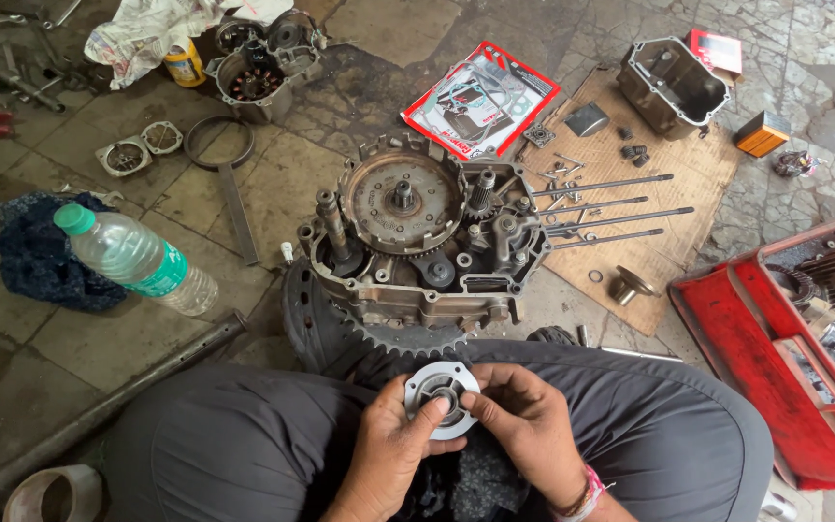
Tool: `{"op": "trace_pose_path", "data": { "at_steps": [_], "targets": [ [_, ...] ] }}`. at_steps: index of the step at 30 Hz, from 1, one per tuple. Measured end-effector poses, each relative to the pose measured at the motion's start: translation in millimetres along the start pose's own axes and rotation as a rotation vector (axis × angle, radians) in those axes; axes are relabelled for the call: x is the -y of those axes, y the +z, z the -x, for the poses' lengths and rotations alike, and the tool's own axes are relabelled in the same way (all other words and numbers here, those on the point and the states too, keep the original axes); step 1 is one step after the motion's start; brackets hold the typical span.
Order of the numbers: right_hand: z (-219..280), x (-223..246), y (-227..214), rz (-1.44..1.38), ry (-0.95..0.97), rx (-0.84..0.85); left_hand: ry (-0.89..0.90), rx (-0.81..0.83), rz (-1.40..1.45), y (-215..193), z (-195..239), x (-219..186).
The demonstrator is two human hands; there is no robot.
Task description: The person sits on the floor of a motorcycle repair workshop with a disassembled engine case in front of them. They pick up a small round metal engine cover, wipe and rub it with a dark rag, set it down, and use a screwdriver on it while continuing to handle and clean the part.
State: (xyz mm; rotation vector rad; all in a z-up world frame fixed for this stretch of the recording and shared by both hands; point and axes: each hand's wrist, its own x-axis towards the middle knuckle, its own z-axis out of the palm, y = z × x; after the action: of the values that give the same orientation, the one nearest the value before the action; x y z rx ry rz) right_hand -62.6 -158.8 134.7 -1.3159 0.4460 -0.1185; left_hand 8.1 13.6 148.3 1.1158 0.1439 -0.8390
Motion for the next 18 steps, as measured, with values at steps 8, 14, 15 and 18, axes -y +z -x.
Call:
{"op": "trace_pose_path", "data": {
  "at_steps": [8,14,15,18],
  "targets": [
    [0.6,3.3,-1.1,0.007,0.028,0.005,0.019,0.077,0.070,-3.8,1.2,2.3],
    [1.2,10.1,1.6,0.043,0.037,-0.010,0.027,0.089,0.075,-3.9,0.8,3.4],
    [1.1,10.0,1.3,0.040,0.040,-0.006,0.028,0.093,0.076,-3.3,0.9,2.9],
    [1.1,9.6,1.1,0.044,0.033,0.001,0.018,0.072,0.041,-2.0,1.7,0.4]
  ]
}}
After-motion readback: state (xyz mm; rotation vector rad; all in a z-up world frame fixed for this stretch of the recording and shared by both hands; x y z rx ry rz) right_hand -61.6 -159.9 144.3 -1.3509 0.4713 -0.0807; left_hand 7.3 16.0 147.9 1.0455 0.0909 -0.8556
